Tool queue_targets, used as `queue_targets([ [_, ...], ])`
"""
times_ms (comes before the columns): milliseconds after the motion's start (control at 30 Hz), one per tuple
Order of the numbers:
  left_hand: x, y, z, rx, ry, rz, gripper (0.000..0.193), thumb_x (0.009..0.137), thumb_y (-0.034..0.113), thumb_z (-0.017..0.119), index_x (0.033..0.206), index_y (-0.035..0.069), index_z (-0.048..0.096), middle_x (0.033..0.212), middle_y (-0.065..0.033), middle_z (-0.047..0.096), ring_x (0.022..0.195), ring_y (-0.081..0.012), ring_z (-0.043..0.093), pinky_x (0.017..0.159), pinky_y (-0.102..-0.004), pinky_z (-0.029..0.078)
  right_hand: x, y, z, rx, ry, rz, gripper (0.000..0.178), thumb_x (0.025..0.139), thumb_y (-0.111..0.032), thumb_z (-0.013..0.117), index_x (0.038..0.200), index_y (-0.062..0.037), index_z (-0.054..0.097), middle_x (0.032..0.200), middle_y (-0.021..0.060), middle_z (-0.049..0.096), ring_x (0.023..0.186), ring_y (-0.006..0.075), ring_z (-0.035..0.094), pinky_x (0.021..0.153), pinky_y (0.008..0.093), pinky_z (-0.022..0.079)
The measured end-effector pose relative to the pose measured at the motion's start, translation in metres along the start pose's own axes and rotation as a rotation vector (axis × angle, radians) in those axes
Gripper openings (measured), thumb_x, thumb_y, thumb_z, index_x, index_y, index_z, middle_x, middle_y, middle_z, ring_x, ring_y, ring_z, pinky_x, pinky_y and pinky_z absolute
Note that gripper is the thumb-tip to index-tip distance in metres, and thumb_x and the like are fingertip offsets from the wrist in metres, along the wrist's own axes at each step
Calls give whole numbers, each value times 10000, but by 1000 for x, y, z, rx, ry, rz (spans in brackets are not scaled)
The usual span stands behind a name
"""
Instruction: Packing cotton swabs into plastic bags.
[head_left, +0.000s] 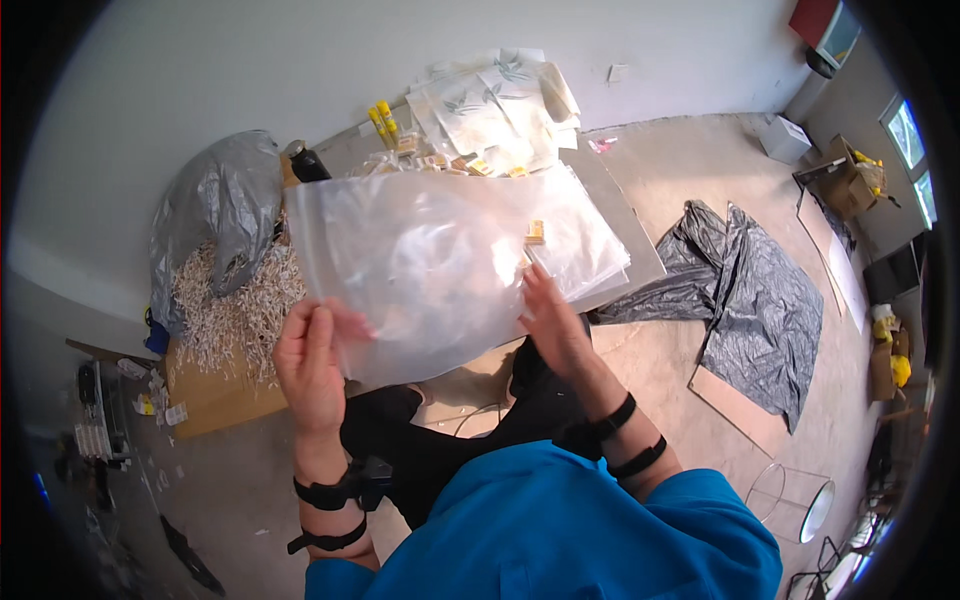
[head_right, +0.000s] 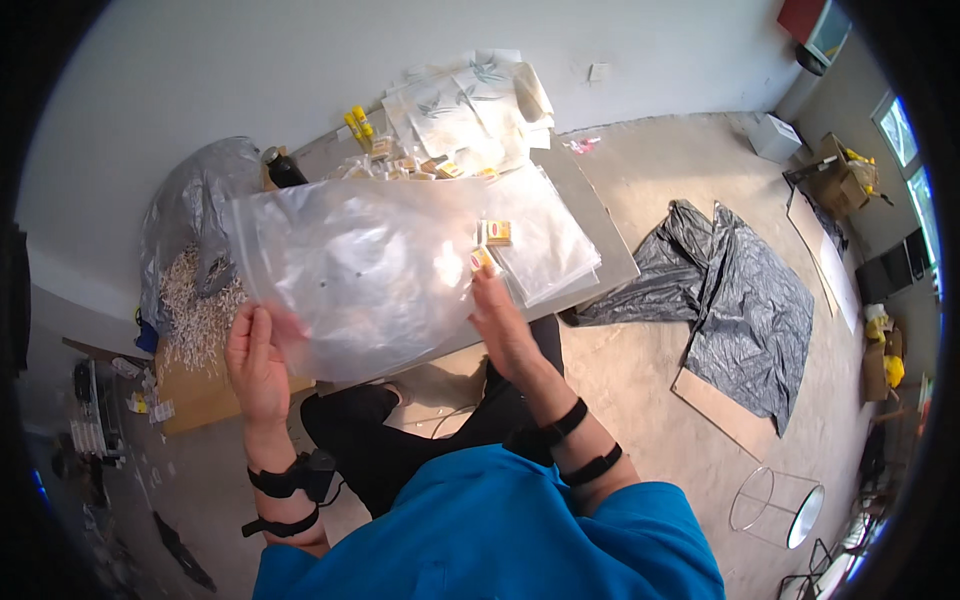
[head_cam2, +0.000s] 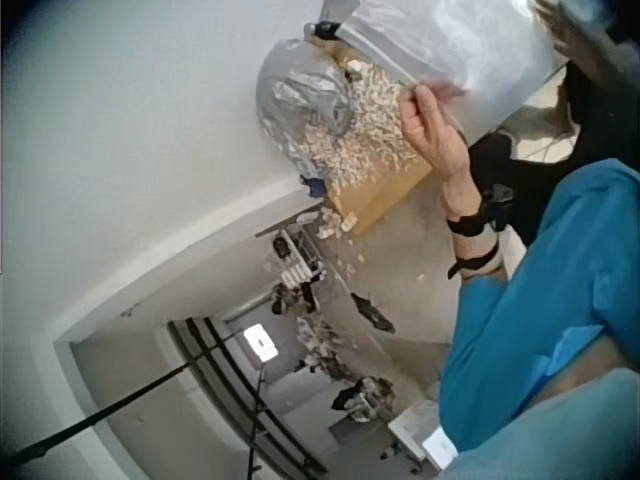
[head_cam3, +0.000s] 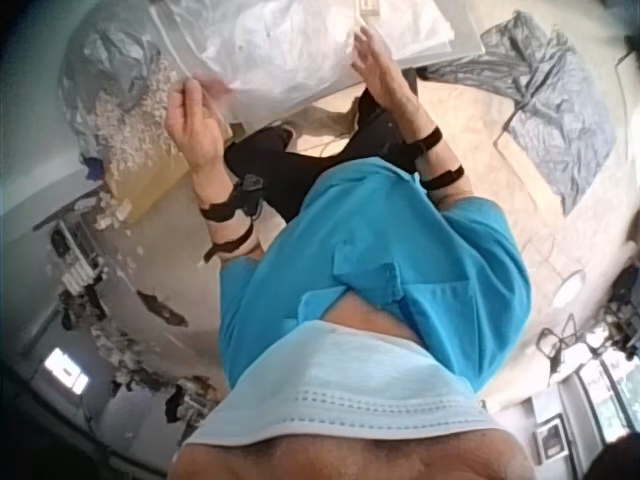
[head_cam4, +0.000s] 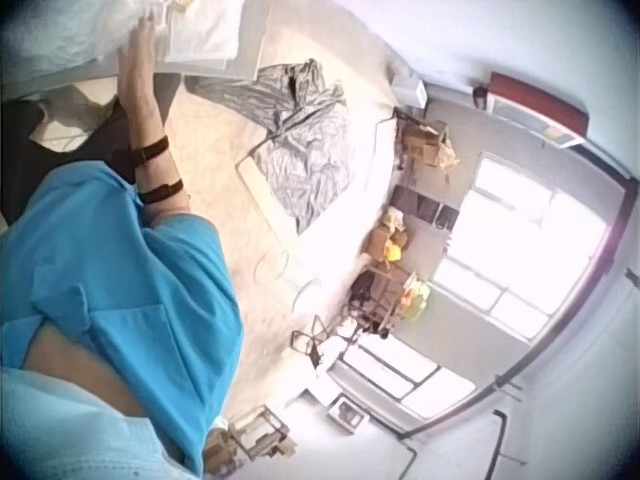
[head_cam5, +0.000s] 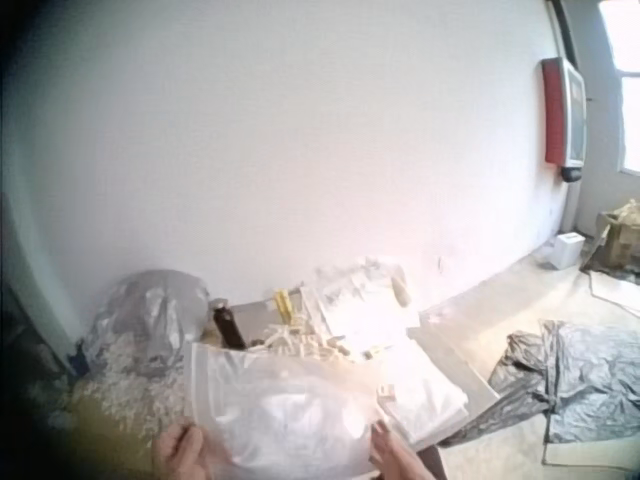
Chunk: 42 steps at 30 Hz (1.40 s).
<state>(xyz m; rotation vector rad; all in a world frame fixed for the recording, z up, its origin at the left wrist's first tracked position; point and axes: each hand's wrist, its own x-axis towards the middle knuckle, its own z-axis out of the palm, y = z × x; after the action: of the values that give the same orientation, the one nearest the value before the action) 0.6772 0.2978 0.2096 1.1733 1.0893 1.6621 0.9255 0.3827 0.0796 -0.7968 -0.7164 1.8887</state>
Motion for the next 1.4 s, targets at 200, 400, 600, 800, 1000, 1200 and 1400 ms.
queue_targets([
  [200, -39, -10, -48, -187, 198, -116, 199, 988, 150, 461, 1138, 51, 546, 1140, -30, 593, 1057, -119, 550, 940, -304, 425, 23, 35, 33, 142, -304, 215, 406, 924, -271, 592, 1260, -55, 517, 1105, 19, 609, 963, 111, 572, 846, 269, 447],
  [400, -67, -1, -84, -78, 364, -99, 223, 992, 184, 458, 1135, 39, 551, 1121, -34, 589, 1039, -131, 548, 934, -321, 425, 10, 25, 43, 199, -242, 51, 109, 907, -138, 614, 955, -49, 655, 832, -26, 617, 736, 51, 527, 705, 203, 423],
  [600, -97, 3, -110, 81, 381, -51, 176, 991, 155, 452, 1060, 27, 552, 967, -33, 588, 900, -125, 558, 850, -315, 451, 0, 12, 36, -17, -340, 27, 150, 909, -121, 603, 1010, -19, 647, 878, 27, 640, 804, 97, 580, 789, 244, 469],
  [800, -85, -14, -95, 62, 336, -155, 142, 983, 113, 458, 1046, 21, 547, 965, -49, 597, 890, -134, 572, 834, -301, 465, -2, 10, 17, -204, -171, -4, 118, 883, -108, 643, 954, -18, 673, 867, 11, 663, 841, 85, 596, 782, 235, 484],
  [1000, -82, -14, -86, 60, 417, -223, 173, 987, 129, 452, 1052, 3, 551, 939, -102, 640, 844, -168, 631, 791, -324, 525, -1, 17, 3, -145, -128, -30, 86, 884, -114, 645, 916, -37, 667, 843, 4, 659, 774, 63, 574, 746, 212, 450],
  [1200, -80, -21, -77, 100, 430, -276, 202, 986, 146, 456, 1072, -12, 548, 977, -151, 653, 867, -203, 653, 830, -343, 536, -3, 22, -2, -163, -104, -39, 80, 882, -121, 650, 892, -41, 648, 793, 6, 642, 746, 70, 574, 730, 211, 450],
  [1400, -83, -29, -79, 146, 387, -306, 203, 983, 140, 457, 1068, -19, 550, 991, -161, 652, 881, -220, 657, 841, -341, 536, -4, 19, -5, -161, -111, -55, 88, 889, -129, 645, 874, -44, 628, 766, 7, 615, 720, 74, 550, 711, 211, 439],
])
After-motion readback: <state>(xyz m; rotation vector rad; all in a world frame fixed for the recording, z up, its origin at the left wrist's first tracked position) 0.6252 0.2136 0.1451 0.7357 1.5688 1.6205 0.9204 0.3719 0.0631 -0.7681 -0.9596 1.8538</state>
